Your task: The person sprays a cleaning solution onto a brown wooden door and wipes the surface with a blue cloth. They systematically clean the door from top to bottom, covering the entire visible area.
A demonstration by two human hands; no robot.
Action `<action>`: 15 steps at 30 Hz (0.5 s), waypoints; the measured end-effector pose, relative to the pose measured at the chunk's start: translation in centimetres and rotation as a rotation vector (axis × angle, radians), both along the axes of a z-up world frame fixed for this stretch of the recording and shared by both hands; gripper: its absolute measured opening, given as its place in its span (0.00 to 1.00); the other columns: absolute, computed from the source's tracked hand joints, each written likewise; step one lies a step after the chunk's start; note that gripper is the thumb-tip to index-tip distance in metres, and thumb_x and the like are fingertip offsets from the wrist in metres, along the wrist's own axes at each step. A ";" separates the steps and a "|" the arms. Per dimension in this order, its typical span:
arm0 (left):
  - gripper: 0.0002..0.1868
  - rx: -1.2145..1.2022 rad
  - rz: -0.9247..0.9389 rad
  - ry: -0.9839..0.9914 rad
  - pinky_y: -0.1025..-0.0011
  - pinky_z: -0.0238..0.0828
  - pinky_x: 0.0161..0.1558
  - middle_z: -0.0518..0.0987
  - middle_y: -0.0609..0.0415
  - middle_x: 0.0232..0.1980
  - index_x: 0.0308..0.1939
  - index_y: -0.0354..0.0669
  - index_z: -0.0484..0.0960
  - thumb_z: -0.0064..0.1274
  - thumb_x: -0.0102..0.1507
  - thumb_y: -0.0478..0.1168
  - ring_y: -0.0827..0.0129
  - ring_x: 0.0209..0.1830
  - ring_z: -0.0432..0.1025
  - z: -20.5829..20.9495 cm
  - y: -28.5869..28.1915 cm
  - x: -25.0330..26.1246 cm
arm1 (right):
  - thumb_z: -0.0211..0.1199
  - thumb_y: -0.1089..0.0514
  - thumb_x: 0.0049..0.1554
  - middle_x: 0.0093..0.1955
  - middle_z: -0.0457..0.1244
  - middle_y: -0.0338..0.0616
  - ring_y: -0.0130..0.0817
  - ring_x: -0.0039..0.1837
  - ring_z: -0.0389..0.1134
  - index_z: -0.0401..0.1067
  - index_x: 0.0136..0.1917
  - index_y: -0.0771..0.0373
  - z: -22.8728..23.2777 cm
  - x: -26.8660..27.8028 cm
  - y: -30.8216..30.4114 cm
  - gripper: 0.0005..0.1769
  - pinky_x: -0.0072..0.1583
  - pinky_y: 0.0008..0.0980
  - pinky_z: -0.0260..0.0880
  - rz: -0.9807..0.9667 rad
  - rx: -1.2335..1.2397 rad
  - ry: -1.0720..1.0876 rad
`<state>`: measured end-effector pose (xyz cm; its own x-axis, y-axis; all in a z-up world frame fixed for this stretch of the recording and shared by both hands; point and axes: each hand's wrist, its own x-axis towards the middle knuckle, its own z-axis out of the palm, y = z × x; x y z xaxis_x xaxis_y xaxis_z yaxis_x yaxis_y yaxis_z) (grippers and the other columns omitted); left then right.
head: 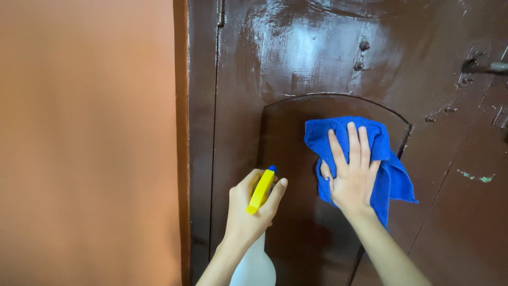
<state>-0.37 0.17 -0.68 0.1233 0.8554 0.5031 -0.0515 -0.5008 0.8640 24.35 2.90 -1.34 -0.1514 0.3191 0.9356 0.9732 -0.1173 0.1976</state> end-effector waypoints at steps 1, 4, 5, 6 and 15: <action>0.16 0.004 0.000 0.006 0.75 0.69 0.16 0.75 0.55 0.18 0.37 0.38 0.80 0.61 0.60 0.49 0.75 0.12 0.71 -0.1 0.1 0.1 | 0.62 0.50 0.56 0.85 0.47 0.53 0.53 0.85 0.46 0.61 0.80 0.49 -0.2 -0.2 0.1 0.39 0.75 0.65 0.47 0.008 0.023 0.021; 0.16 0.000 -0.003 0.009 0.75 0.70 0.16 0.75 0.55 0.18 0.37 0.38 0.80 0.61 0.60 0.49 0.75 0.12 0.71 -0.3 0.3 0.2 | 0.62 0.49 0.58 0.84 0.47 0.55 0.54 0.84 0.46 0.61 0.80 0.50 -1.9 -0.8 0.4 0.37 0.71 0.63 0.52 0.023 0.064 0.065; 0.16 -0.010 -0.010 0.005 0.75 0.69 0.16 0.75 0.55 0.18 0.38 0.38 0.80 0.61 0.60 0.49 0.75 0.13 0.71 -0.3 0.4 0.3 | 0.62 0.49 0.58 0.84 0.47 0.55 0.54 0.84 0.46 0.61 0.80 0.50 -2.7 -1.0 0.3 0.37 0.69 0.62 0.53 0.018 0.061 0.071; 0.16 -0.017 -0.019 0.002 0.75 0.69 0.16 0.75 0.55 0.18 0.38 0.38 0.81 0.61 0.60 0.49 0.76 0.13 0.71 -0.3 0.5 0.3 | 0.62 0.49 0.58 0.84 0.47 0.56 0.55 0.84 0.46 0.61 0.80 0.51 -3.7 -1.0 0.3 0.37 0.67 0.61 0.55 0.011 0.061 0.077; 0.16 -0.037 0.021 -0.002 0.76 0.72 0.16 0.76 0.56 0.19 0.38 0.39 0.82 0.60 0.60 0.49 0.77 0.15 0.73 -0.2 1.2 -0.4 | 0.62 0.44 0.52 0.81 0.48 0.54 0.56 0.80 0.48 0.61 0.75 0.45 -14.5 -0.8 -0.1 0.38 0.57 0.53 0.59 0.036 -0.120 0.077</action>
<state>-0.79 1.33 -0.92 0.1046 0.8756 0.4715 -0.0428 -0.4697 0.8818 23.51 2.79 -15.82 -0.0939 0.4250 0.9003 0.9893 -0.0619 0.1324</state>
